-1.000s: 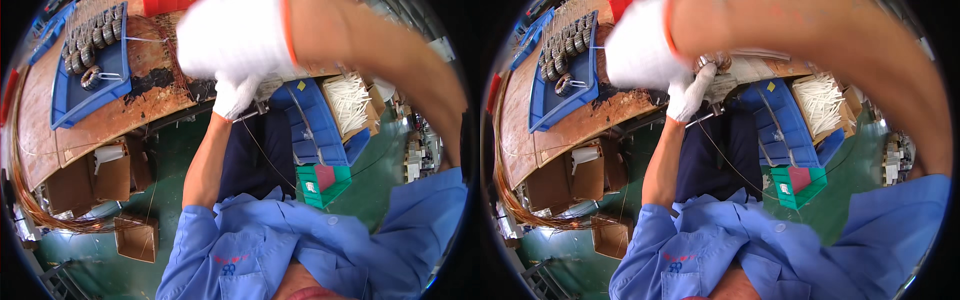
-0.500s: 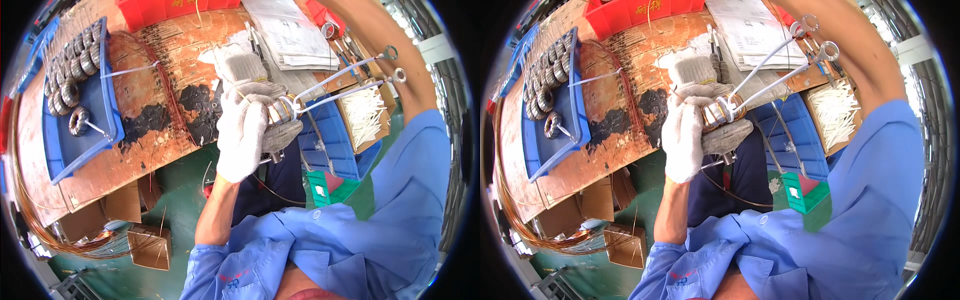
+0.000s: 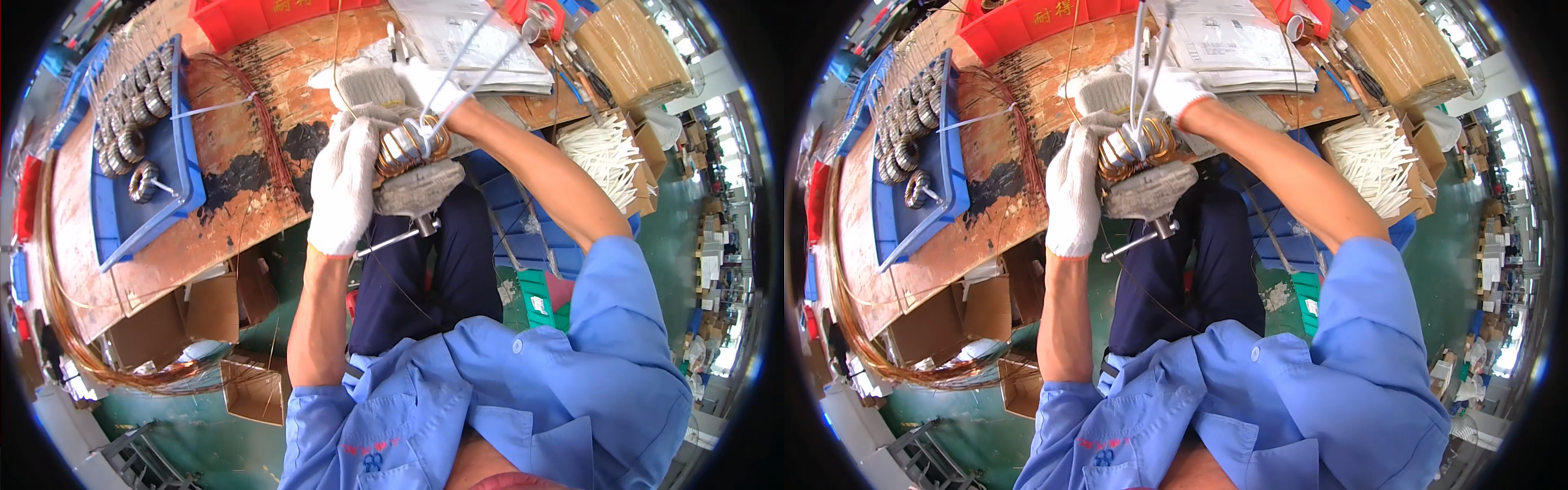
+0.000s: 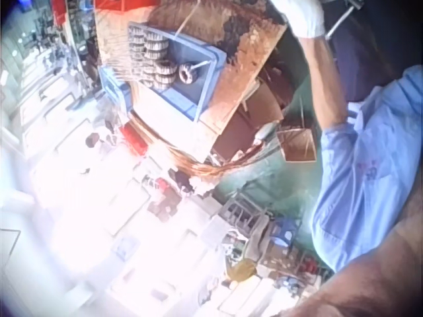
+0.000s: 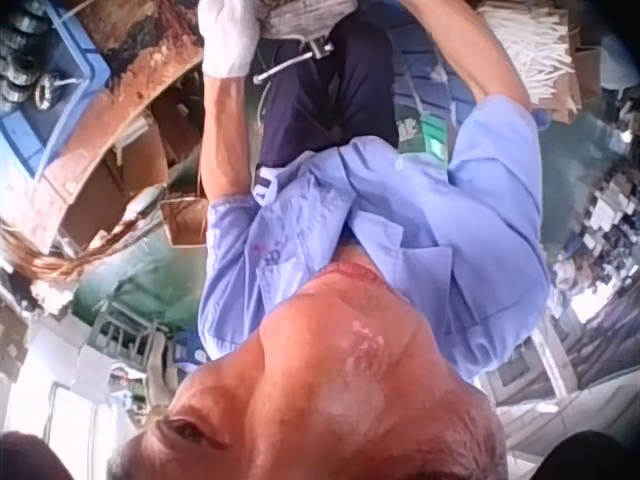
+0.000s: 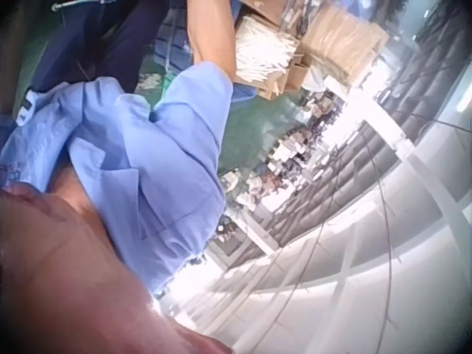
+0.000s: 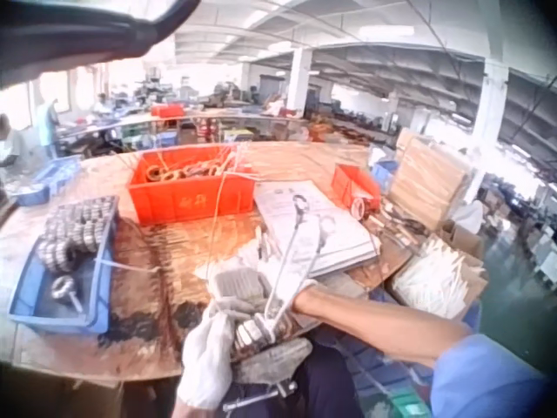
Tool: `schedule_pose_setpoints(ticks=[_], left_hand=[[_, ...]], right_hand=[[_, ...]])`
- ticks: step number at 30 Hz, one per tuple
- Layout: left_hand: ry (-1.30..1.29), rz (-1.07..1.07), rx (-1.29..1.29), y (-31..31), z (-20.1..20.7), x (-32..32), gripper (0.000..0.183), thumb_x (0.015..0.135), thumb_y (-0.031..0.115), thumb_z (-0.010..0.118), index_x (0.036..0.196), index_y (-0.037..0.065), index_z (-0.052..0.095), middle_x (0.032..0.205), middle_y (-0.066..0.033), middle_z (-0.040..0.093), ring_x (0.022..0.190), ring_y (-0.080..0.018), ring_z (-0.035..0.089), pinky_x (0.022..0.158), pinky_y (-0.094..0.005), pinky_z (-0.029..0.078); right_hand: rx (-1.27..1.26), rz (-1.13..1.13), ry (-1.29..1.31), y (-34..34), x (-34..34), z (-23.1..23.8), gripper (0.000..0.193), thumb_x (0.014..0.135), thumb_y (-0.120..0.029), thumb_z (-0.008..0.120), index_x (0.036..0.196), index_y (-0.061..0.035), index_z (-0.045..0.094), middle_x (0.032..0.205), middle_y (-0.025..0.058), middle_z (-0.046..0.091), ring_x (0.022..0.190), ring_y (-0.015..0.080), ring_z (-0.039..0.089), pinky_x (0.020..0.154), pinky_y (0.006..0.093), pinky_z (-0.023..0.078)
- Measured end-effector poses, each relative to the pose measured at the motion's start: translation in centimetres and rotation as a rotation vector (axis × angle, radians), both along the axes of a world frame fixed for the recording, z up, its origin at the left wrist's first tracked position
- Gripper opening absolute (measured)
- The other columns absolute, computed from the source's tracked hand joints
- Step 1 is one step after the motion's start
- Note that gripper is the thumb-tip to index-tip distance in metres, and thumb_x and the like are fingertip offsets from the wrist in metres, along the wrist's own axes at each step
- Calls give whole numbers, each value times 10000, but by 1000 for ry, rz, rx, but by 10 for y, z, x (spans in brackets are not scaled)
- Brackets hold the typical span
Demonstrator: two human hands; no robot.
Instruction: Winding copper wire around a toroid core using a metal guide tool.
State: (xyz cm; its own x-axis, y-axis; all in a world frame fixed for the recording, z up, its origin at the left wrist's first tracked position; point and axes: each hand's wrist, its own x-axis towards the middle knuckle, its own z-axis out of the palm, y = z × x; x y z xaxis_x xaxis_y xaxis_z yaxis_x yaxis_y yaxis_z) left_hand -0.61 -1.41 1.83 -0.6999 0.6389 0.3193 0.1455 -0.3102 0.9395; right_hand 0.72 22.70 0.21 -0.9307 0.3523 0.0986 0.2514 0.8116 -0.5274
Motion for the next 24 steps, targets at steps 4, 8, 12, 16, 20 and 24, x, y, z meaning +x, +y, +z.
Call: schedule_pose_setpoints(ticks=[4, 8, 12, 16, 20, 24], left_hand=[[-173, -46, -87, 2, 8, 1, 347, 1128, 238, 490, 1224, -26, 695, 1183, -80, 698, 1077, -140, 621, 977, -302, 496], [-89, -96, -93, 14, 4, -12, 379, 1110, 284, 534, 1279, -18, 688, 1163, -74, 722, 1058, -126, 615, 949, -293, 496], [-6, -54, -156, -9, -4, -24, 473, 1108, 349, 530, 1330, -45, 668, 1240, -108, 727, 1118, -149, 624, 1006, -305, 480], [38, 39, -229, -5, -1, -19, 489, 1090, 375, 563, 1281, -57, 689, 1200, -115, 738, 1097, -169, 626, 1008, -314, 477], [37, -19, -133, 10, -17, -32, 535, 1088, 425, 554, 1287, -53, 689, 1188, -135, 743, 1080, -183, 640, 975, -329, 483], [-131, -136, -25, 12, -19, -36, 482, 1038, 394, 668, 1351, 27, 687, 1176, -182, 751, 1110, -175, 678, 983, -301, 505]], right_hand=[[82, 189, 70, 33, -19, -23, 368, 998, -270, 503, 1092, 8, 725, 1049, 298, 725, 911, 445, 706, 825, 500, 549], [-23, -23, -75, 74, 0, -39, 330, 925, -259, 612, 1002, 35, 739, 938, 259, 732, 791, 353, 694, 774, 470, 549], [-1030, -264, 301, -15, 83, -3, 164, 879, -197, 703, 898, -34, 695, 754, 56, 651, 651, 160, 594, 696, 393, 547], [-1227, -306, 435, -126, 208, -12, 150, 981, -154, 710, 1031, -15, 687, 870, 54, 706, 754, 119, 673, 709, 318, 584], [-1331, -192, 382, -230, 228, -53, 176, 1001, -89, 703, 1137, 22, 708, 891, 69, 734, 694, 119, 682, 607, 263, 543], [-1582, -233, 361, -252, 257, 17, 79, 1013, -94, 679, 970, -29, 695, 633, -33, 533, 471, 58, 461, 423, 255, 326]])
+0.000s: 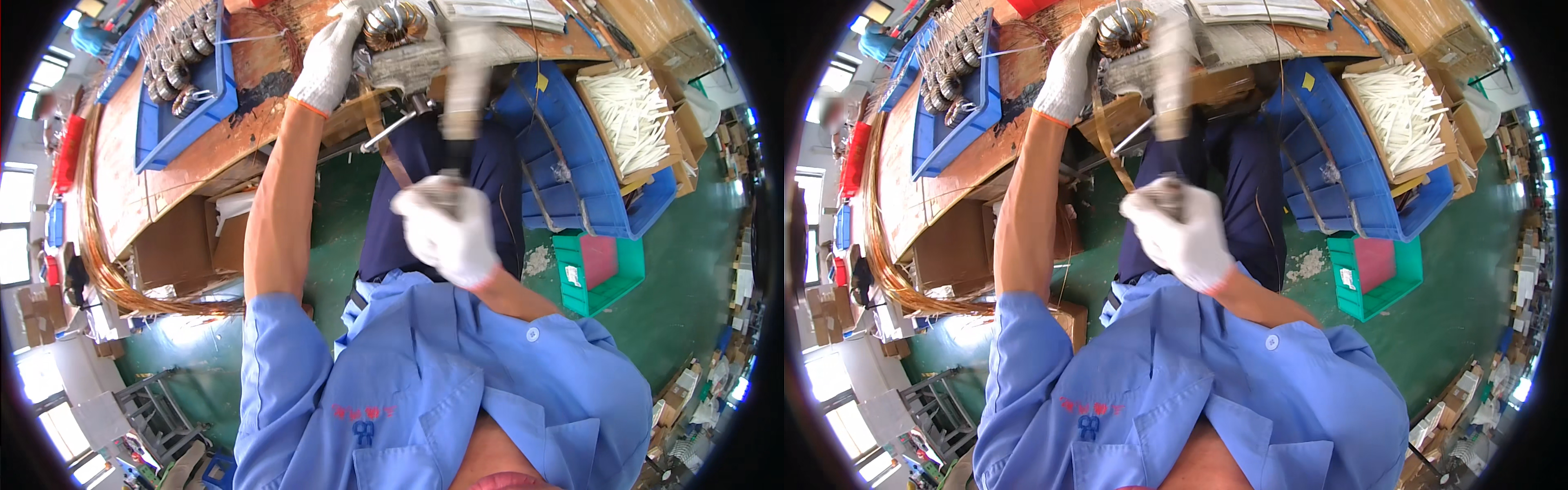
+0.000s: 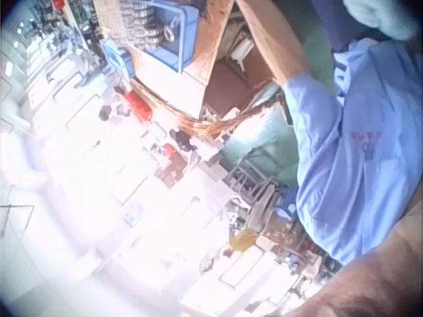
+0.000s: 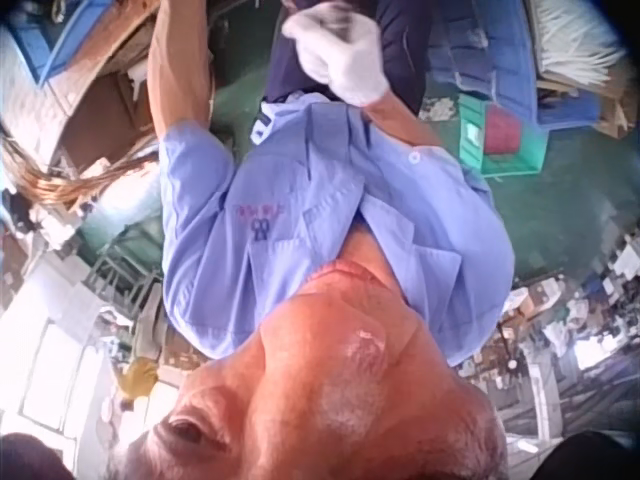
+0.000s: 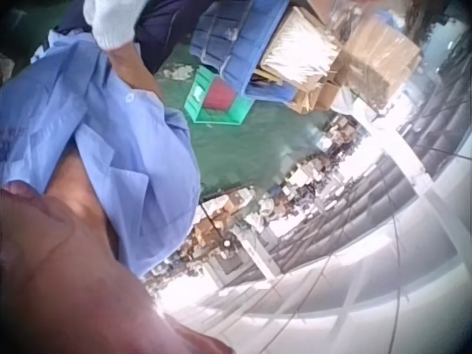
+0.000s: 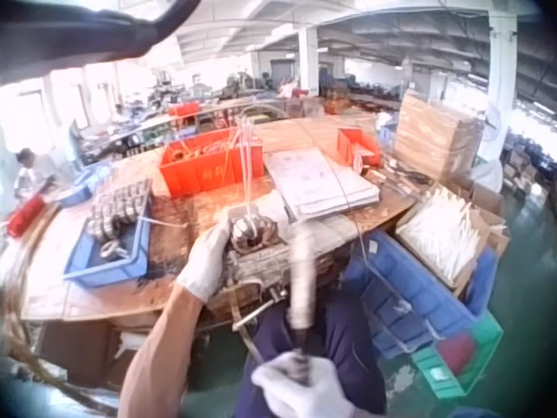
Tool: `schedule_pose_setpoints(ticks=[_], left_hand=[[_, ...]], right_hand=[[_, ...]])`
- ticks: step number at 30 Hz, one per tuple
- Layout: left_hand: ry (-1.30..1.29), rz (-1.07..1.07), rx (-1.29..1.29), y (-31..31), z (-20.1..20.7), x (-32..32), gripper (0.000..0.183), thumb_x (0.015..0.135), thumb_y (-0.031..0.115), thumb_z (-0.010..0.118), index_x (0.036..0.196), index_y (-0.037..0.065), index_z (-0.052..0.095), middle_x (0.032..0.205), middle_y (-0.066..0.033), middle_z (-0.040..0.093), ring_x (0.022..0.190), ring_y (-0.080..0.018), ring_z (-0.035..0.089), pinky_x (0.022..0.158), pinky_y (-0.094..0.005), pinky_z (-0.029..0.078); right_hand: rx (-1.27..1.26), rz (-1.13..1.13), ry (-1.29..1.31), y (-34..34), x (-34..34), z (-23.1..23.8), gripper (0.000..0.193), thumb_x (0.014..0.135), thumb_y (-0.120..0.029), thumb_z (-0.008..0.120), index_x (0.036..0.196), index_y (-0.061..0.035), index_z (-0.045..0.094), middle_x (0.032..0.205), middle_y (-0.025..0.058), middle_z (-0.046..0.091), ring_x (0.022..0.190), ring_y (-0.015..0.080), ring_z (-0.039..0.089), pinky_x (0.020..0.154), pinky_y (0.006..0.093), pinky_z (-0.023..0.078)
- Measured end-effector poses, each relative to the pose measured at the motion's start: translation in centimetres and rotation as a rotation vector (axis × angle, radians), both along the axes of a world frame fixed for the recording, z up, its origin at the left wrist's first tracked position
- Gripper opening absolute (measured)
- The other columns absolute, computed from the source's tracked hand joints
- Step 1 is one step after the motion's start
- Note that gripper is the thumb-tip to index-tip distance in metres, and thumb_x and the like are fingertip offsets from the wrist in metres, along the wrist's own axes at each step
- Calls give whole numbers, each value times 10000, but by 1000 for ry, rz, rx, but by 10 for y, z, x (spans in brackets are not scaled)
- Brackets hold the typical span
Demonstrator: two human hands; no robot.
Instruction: Winding copper wire around a toroid core using a metal guide tool.
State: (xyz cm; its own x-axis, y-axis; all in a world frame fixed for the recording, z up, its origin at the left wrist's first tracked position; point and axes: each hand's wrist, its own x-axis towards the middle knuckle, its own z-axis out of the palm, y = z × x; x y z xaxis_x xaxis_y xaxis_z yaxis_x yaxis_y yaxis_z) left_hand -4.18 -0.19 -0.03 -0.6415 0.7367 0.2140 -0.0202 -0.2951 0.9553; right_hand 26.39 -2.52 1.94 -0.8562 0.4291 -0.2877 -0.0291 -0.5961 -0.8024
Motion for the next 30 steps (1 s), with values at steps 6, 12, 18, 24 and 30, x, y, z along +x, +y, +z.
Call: schedule_pose_setpoints(ticks=[6, 12, 18, 24, 30], left_hand=[[138, 65, -48, -4, 1, -11, 496, 1107, 390, 521, 1344, -25, 654, 1172, -63, 703, 1011, -124, 610, 898, -299, 492], [72, 111, -115, -11, 14, 10, 426, 1088, 334, 556, 1256, -28, 705, 1002, -70, 719, 867, -133, 632, 819, -311, 521], [344, 87, -57, 0, 31, 1, 372, 1060, 262, 527, 1157, -28, 738, 1087, -113, 756, 1000, -168, 673, 938, -306, 512], [546, 164, -283, 35, 53, -56, 406, 986, 341, 549, 1063, 10, 771, 1030, -134, 758, 941, -214, 697, 889, -336, 527], [549, -77, -336, 78, 50, -91, 351, 960, 346, 659, 1076, 57, 819, 1024, -107, 779, 909, -139, 708, 824, -312, 553]], right_hand=[[-21, -256, 16, 58, 84, 8, 121, 1049, -72, 571, 967, -8, 633, 576, -8, 452, 397, 71, 382, 368, 266, 304], [865, -335, -355, 121, 89, -5, 320, 1016, -117, 692, 1291, 41, 647, 967, 44, 706, 850, 101, 659, 802, 251, 532], [1088, 113, -335, 117, 74, 31, 454, 1047, -213, 653, 1439, -1, 561, 988, 41, 671, 862, 91, 621, 814, 273, 525], [462, 118, -291, 103, -6, 46, 372, 1125, -226, 507, 1444, -34, 513, 776, 2, 555, 508, 41, 411, 437, 221, 344], [322, 134, -176, 122, -73, 50, 294, 1117, -259, 540, 1255, -6, 598, 881, 46, 662, 551, 69, 560, 441, 237, 434]])
